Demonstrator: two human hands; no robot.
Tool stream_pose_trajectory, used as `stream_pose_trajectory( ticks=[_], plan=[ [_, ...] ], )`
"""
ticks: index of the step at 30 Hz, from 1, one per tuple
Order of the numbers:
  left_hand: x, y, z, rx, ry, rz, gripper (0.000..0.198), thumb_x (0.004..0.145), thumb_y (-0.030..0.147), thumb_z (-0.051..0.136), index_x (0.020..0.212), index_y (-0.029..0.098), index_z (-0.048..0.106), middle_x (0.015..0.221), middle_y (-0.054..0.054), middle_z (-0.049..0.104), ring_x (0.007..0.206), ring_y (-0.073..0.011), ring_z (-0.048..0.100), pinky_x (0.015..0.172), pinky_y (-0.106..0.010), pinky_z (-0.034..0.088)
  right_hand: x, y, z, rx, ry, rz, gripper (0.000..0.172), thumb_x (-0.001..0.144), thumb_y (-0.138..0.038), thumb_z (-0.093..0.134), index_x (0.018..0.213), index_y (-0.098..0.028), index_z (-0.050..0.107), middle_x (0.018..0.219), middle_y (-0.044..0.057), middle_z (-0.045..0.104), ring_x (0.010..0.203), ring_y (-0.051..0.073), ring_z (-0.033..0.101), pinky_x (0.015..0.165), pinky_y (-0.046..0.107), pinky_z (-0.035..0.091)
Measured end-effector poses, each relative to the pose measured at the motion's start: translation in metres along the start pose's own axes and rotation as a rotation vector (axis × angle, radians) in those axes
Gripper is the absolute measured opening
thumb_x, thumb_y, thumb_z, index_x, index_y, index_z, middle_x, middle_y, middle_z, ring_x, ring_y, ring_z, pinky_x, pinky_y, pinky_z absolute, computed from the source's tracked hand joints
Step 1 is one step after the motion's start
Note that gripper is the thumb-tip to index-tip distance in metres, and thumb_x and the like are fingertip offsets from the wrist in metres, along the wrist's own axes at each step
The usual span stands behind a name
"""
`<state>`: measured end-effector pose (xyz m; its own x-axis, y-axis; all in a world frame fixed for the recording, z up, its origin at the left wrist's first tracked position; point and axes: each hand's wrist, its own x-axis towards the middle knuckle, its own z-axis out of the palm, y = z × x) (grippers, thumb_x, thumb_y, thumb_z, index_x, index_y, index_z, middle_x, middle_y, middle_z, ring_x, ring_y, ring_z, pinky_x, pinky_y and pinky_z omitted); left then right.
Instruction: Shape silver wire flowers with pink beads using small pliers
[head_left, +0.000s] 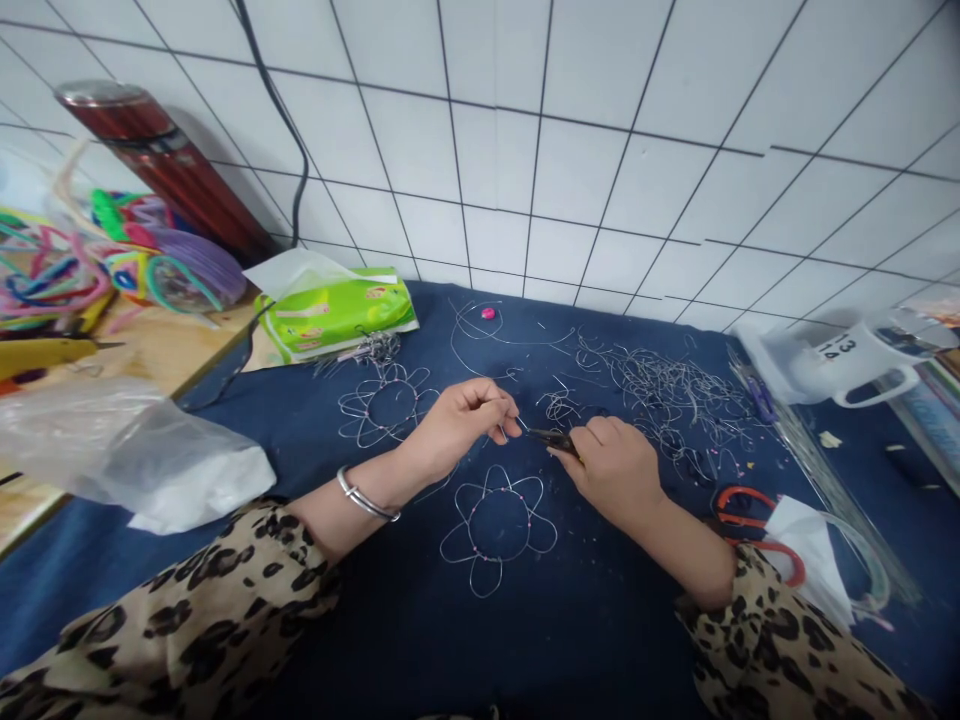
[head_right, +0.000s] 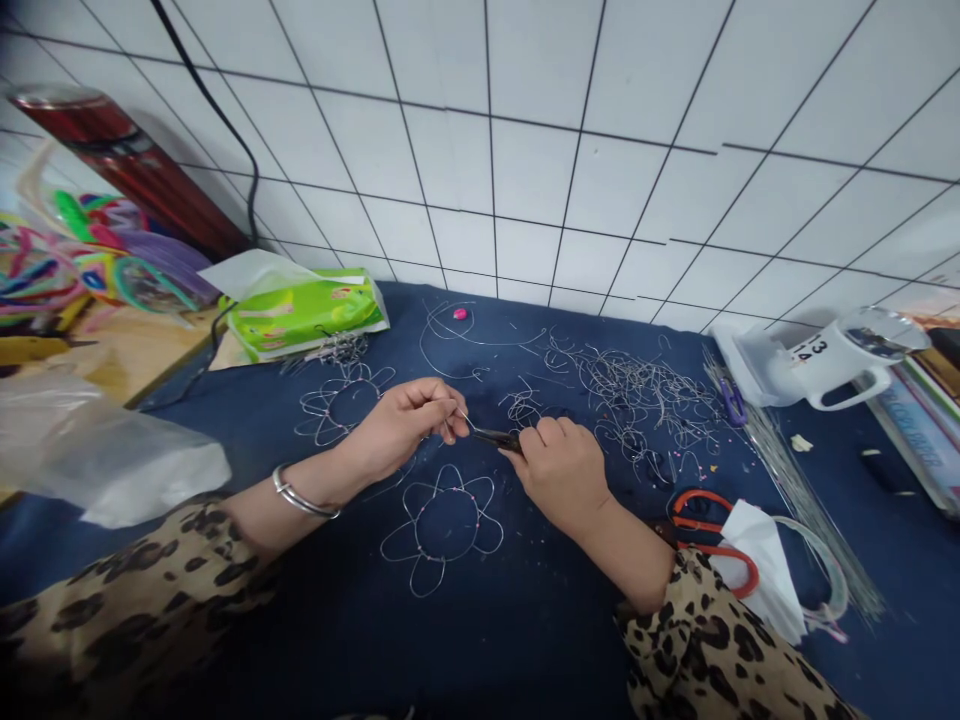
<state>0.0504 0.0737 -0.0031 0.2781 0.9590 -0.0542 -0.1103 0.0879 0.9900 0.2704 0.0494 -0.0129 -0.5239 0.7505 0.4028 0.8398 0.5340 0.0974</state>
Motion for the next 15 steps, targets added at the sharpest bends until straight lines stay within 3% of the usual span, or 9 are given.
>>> stream_pose_trajectory(
  ticks=[15],
  plan=[
    [-0.0003,-0.0006,0.0028,0.011,-0.008,-0.01,0.009,0.082,0.018,0.054,0.074,0.014,0.054,0.07,-0.003,0.065,0.059,-0.0086,0.061,0.055,-0.02,0.048,-0.0027,-0.0016,0.0014,-0.028,0.002,-0.016,0.033,0.09,-0.042,0.044,0.069,-0.018,0.053,0.065,0.002,0.051,0.062,0.014,0.042,0.058,0.03,0.025]
  ],
)
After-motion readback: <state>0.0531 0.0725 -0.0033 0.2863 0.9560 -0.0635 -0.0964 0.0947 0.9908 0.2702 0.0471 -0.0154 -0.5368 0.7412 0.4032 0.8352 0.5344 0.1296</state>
